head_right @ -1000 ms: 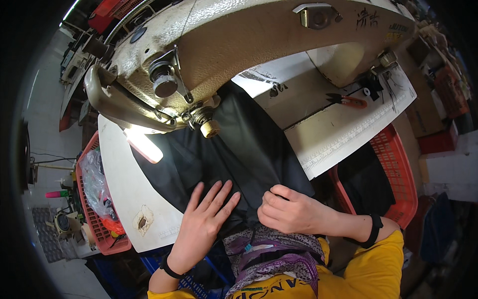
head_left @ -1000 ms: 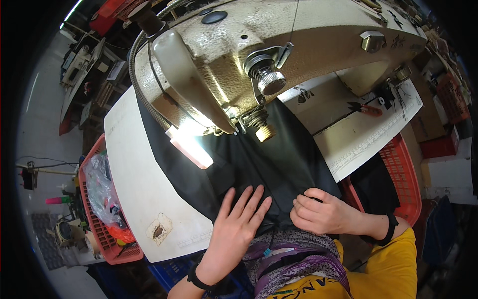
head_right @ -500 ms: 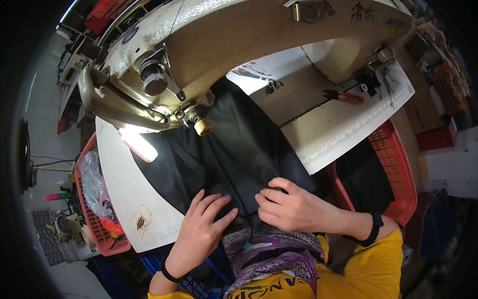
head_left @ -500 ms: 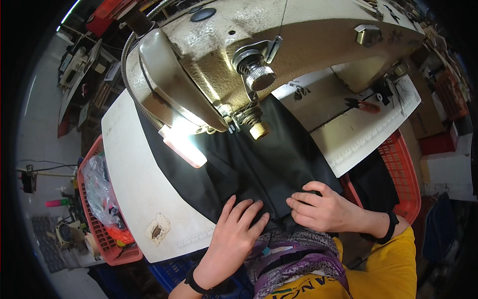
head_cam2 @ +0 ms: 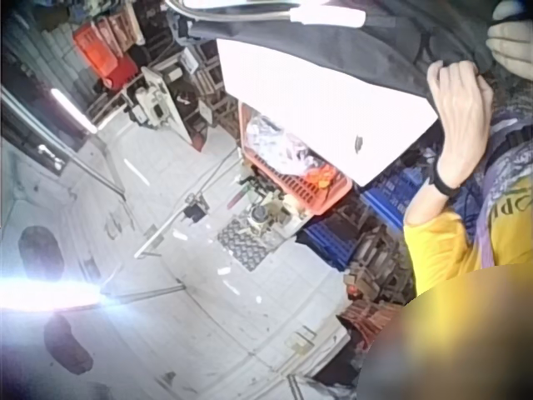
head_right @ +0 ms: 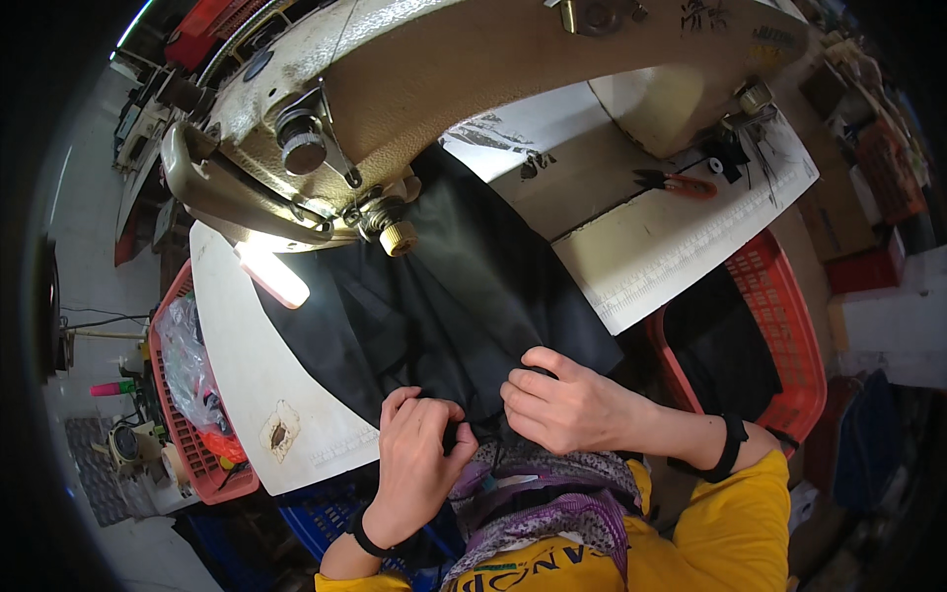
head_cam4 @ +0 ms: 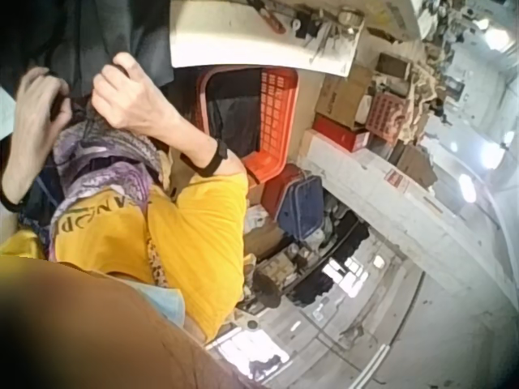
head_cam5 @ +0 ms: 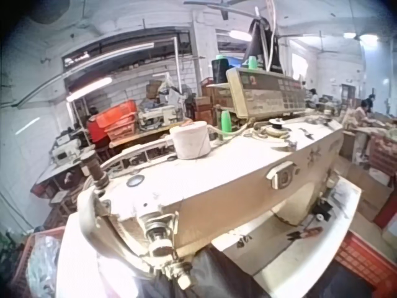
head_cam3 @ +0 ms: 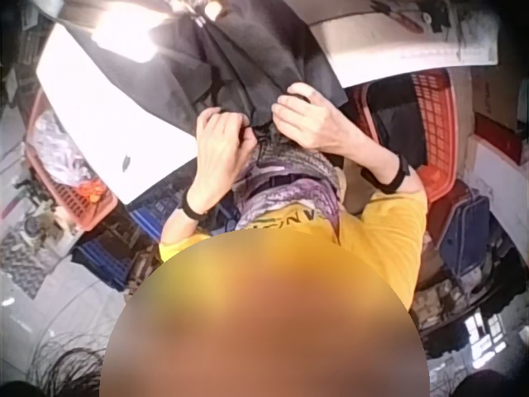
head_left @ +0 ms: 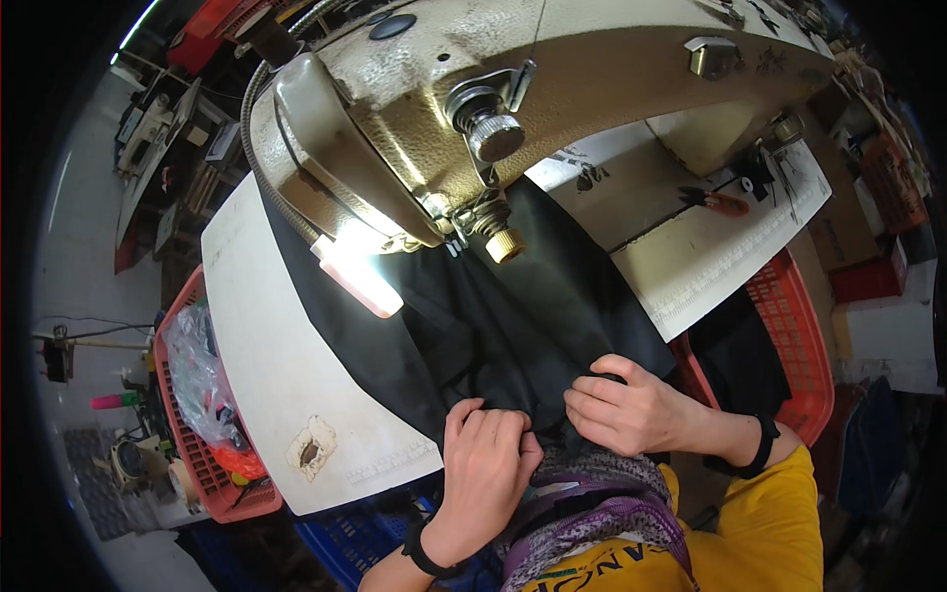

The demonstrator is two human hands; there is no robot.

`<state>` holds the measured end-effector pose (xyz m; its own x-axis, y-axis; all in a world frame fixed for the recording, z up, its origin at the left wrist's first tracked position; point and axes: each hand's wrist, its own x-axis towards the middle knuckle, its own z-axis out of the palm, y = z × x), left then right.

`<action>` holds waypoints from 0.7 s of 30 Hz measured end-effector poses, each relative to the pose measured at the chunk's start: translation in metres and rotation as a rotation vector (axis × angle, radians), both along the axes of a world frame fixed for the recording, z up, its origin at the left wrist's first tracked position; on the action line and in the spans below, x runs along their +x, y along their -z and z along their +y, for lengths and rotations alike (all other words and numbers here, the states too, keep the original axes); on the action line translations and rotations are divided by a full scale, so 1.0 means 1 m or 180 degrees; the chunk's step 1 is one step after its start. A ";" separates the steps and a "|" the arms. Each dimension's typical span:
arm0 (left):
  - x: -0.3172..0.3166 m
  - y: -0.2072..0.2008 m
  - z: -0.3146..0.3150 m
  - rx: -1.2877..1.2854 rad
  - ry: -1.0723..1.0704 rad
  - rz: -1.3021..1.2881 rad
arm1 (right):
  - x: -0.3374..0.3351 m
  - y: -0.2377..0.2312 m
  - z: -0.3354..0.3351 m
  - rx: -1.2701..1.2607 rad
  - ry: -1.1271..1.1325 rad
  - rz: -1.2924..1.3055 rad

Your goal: The person takes a black fabric bag from a red basket and sews along its seams using a sewing machine. They guide the fabric under the needle by hand, repositioning it several times before placing the finished bag back into the basket.

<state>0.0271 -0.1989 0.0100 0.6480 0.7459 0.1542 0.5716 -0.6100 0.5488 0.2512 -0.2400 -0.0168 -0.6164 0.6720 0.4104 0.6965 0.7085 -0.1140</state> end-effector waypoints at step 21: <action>0.030 0.002 0.027 0.0538 -0.0123 0.0140 | -0.006 -0.004 0.003 -0.0177 -0.0102 -0.0030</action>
<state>0.0569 -0.1715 0.0078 0.6281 0.7363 0.2518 0.6177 -0.6686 0.4141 0.2455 -0.2369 -0.0129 -0.6418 0.6734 0.3670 0.6747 0.7233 -0.1472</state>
